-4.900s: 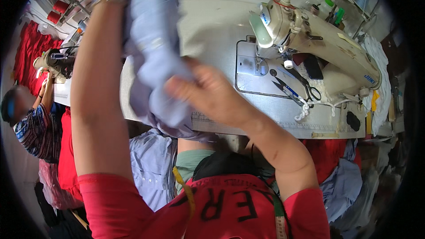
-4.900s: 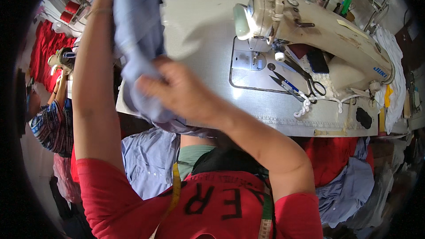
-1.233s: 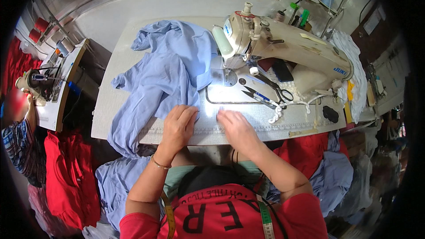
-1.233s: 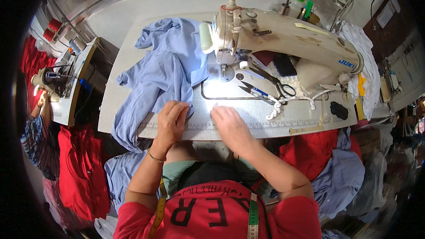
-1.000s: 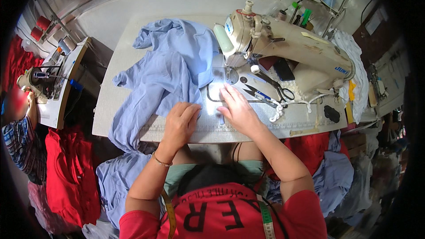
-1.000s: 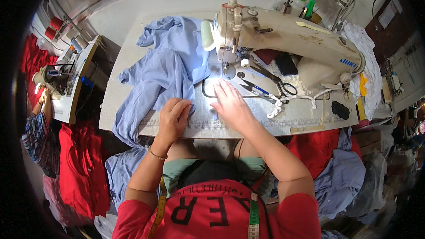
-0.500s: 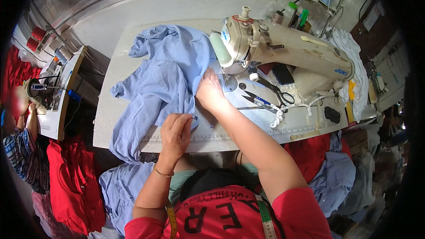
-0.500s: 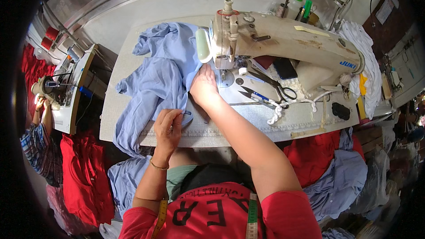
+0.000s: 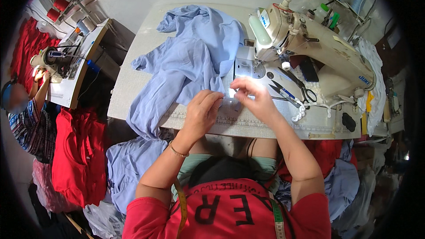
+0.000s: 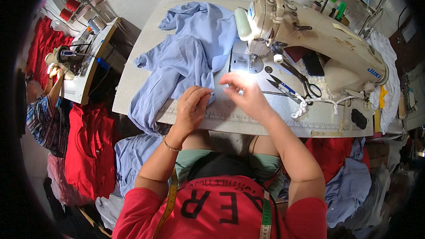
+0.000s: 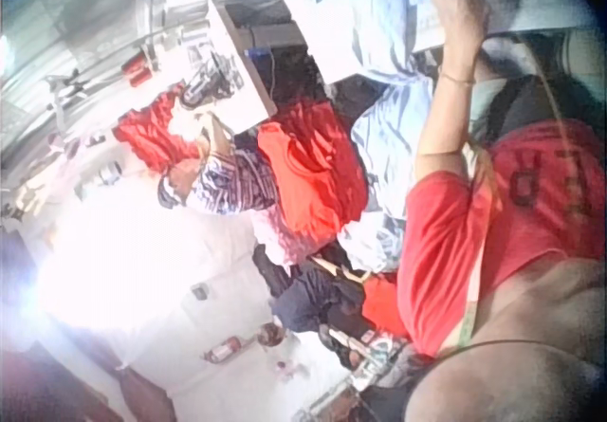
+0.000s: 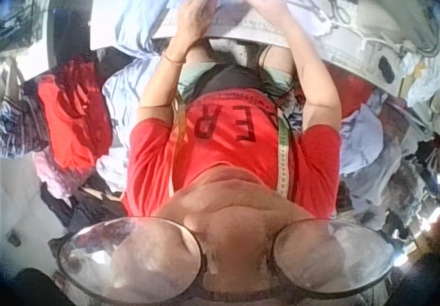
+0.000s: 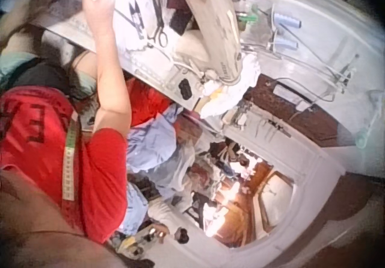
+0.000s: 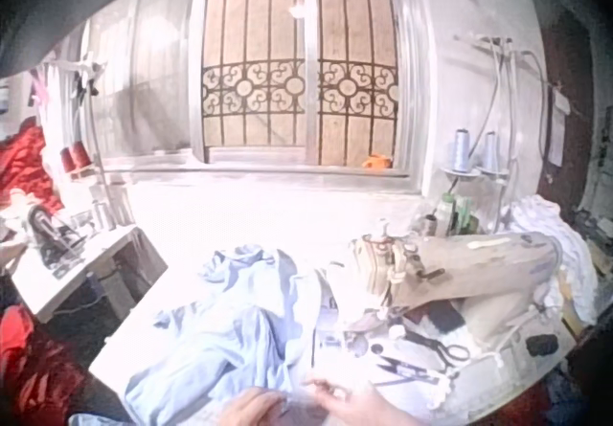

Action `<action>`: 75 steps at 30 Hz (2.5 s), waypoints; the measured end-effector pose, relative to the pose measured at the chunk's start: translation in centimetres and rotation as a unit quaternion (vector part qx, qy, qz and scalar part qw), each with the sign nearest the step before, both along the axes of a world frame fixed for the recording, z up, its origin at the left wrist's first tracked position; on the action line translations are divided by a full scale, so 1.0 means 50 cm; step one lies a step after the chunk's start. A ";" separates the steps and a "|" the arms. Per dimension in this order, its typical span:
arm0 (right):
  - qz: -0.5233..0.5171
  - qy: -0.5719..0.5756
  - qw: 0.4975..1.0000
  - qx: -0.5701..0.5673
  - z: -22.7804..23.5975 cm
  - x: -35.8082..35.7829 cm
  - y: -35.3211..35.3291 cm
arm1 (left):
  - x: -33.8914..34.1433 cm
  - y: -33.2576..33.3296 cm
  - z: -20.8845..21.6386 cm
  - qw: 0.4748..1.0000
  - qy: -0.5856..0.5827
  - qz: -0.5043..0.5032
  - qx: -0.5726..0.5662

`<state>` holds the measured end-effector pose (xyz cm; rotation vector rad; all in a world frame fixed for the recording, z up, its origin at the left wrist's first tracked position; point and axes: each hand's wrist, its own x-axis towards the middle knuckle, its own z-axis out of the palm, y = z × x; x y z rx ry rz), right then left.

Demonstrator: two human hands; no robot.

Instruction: The person picks up a light-blue button-down shirt and positions the edge of the sleeve cuff under the needle of an industrial sewing machine, sewing along the seam while guiding the fabric by hand.

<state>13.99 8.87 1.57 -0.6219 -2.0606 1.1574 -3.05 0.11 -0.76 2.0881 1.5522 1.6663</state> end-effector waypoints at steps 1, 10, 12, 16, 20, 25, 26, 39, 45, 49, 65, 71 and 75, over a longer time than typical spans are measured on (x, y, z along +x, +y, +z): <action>0.019 0.019 0.999 -0.023 0.005 -0.003 -0.020 | 0.002 0.001 0.003 1.000 0.000 -0.004 0.007; 0.002 0.010 0.998 0.060 0.000 -0.034 -0.040 | -0.006 -0.026 0.023 1.000 0.005 -0.009 -0.018; 0.004 0.016 0.998 0.061 -0.003 -0.035 -0.044 | -0.006 -0.033 0.029 1.000 -0.003 -0.008 -0.030; -0.002 0.030 0.998 0.063 -0.005 -0.035 -0.052 | -0.009 -0.041 0.029 0.999 0.017 -0.009 -0.029; 0.002 0.033 0.998 0.050 -0.008 -0.032 -0.056 | -0.011 -0.041 0.028 0.999 0.049 -0.009 -0.011; 0.008 0.030 0.999 0.016 -0.021 -0.029 -0.057 | -0.012 -0.037 0.028 0.996 0.087 -0.003 -0.009; 0.010 0.024 0.999 0.020 -0.023 -0.028 -0.057 | -0.012 -0.035 0.027 0.996 0.094 -0.004 -0.006; 0.087 -0.158 0.947 0.265 -0.028 0.080 -0.145 | -0.008 -0.041 0.010 0.995 0.098 -0.019 0.003; -0.041 -0.073 0.972 -0.218 -0.037 0.081 -0.158 | 0.006 -0.067 0.000 0.974 0.217 0.002 0.070; 0.016 -0.003 0.884 -0.467 -0.023 0.044 -0.137 | 0.000 -0.067 -0.007 0.961 0.261 0.000 0.090; 0.027 0.047 0.871 -0.488 -0.035 0.028 -0.070 | 0.002 -0.049 0.003 0.952 0.296 -0.069 0.031; -0.022 0.031 0.905 -0.423 -0.043 0.046 -0.023 | 0.006 0.024 0.010 0.943 0.296 -0.148 -0.029; -0.048 -0.070 0.927 -0.365 -0.033 0.068 0.039 | 0.012 0.112 0.007 0.932 0.288 -0.213 -0.056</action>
